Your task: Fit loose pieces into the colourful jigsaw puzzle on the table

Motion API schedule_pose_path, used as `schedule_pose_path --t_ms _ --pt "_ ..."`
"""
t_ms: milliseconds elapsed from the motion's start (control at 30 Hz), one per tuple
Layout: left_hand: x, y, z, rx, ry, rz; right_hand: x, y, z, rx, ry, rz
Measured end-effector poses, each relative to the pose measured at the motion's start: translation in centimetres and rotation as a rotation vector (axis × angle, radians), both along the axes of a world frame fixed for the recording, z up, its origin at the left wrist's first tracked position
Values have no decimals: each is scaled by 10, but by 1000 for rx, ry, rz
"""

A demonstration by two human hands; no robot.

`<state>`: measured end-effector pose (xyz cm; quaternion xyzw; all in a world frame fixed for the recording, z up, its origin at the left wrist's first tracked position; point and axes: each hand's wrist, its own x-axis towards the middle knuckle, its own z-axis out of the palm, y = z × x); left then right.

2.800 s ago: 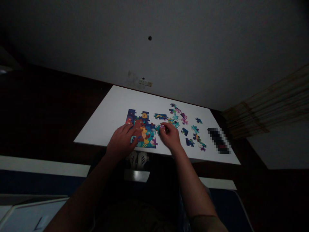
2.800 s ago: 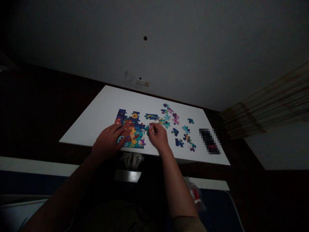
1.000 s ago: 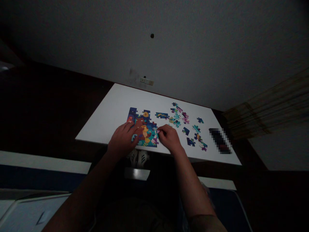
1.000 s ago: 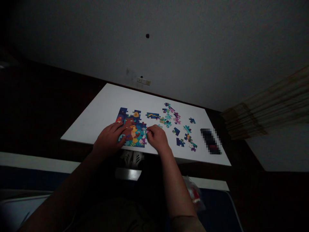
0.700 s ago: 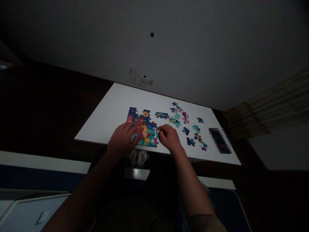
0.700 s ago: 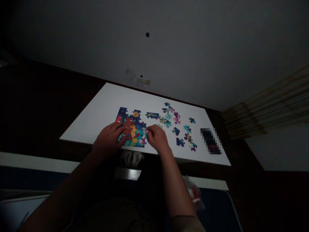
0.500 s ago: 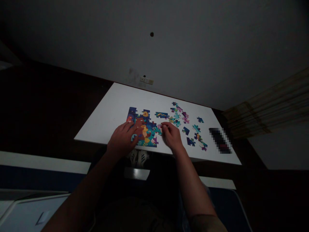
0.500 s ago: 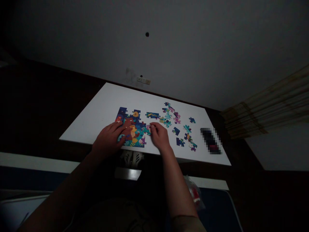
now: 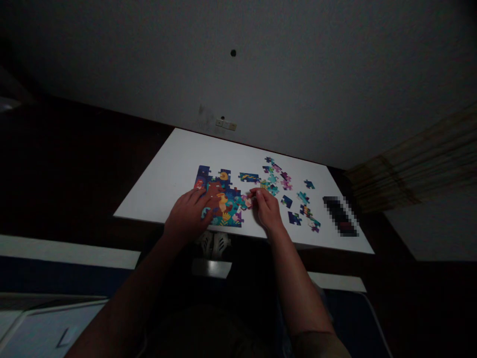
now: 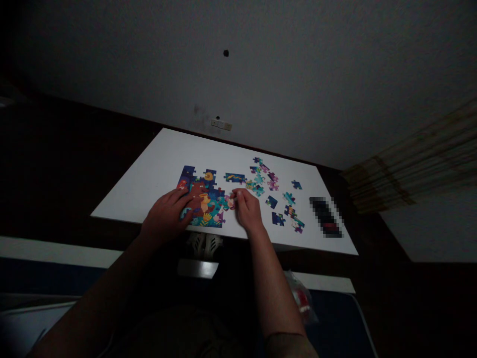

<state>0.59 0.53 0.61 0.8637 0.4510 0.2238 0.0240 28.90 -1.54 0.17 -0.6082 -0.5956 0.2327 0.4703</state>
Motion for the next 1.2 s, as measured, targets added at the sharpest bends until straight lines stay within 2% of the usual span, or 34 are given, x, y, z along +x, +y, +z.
schedule_pose_path --t_ms 200,400,700,1200 --pt "0 1 0 -6 4 6 -1 0 2 -3 -29 -11" --pt "1 -1 1 -1 12 11 -2 0 -1 -103 -56 1" --pt "1 0 2 -8 9 5 -1 0 3 9 -97 16" --pt "0 0 0 -15 1 -5 -1 2 -3 -27 -83 13"
